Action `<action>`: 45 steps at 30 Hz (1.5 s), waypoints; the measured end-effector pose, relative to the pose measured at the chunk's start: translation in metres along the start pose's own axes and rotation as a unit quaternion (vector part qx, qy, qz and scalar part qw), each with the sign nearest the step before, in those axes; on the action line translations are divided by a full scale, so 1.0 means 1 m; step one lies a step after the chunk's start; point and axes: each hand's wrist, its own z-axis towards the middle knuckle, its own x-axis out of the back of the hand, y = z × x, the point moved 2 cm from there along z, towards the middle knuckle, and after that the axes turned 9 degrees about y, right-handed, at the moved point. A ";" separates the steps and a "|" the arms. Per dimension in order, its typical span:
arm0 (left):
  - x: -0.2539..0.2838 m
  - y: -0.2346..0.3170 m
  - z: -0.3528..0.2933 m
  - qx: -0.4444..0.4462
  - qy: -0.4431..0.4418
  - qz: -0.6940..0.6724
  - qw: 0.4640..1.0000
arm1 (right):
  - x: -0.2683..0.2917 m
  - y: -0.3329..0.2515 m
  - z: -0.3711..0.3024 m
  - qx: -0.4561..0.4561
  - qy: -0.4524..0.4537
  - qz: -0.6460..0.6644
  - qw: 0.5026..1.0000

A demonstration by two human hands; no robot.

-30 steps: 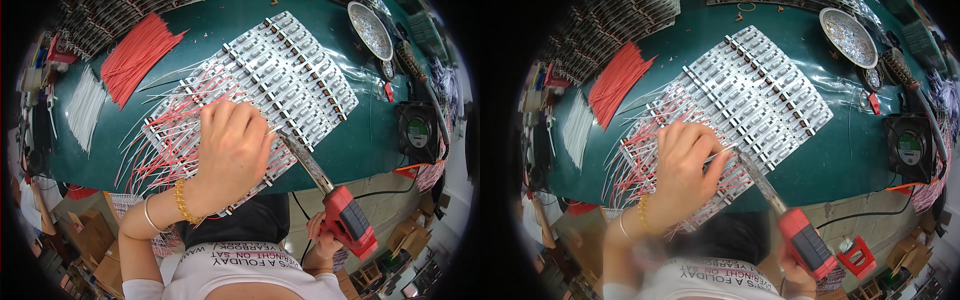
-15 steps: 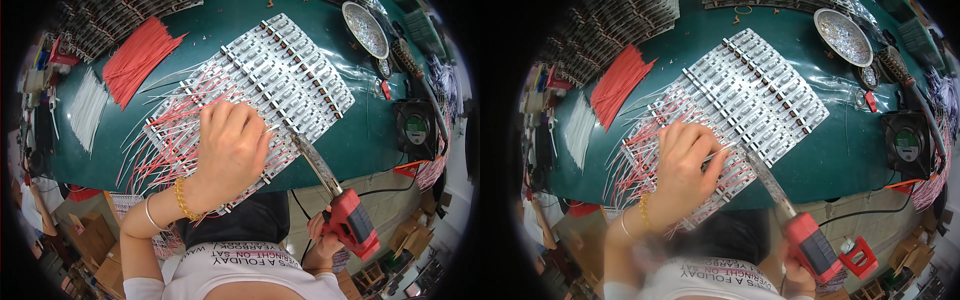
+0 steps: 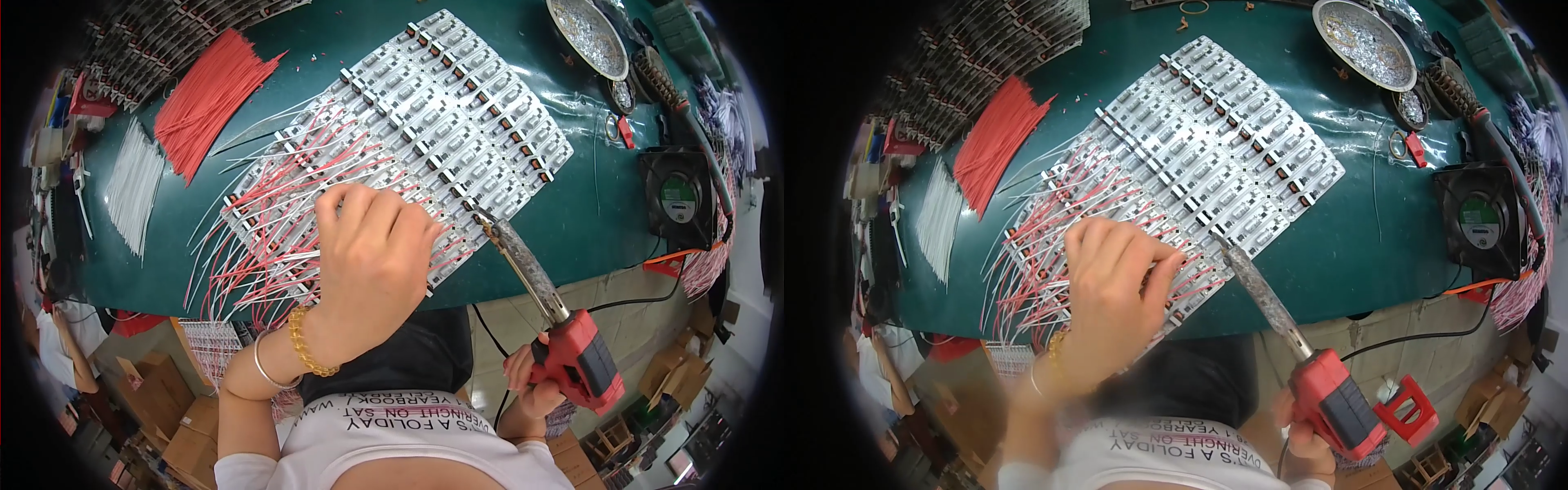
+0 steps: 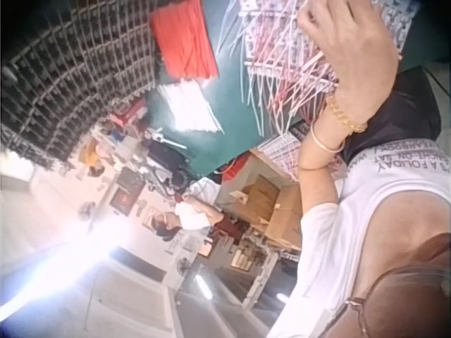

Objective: The person solders wires onto an electronic board using a soldering tool, sets the completed board aside onto a stack, and begins soldering wires onto a new board.

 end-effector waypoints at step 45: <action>-0.003 0.000 -0.002 0.008 0.021 0.006 1.000 | 0.005 0.003 -0.010 -0.055 0.007 -0.027 0.998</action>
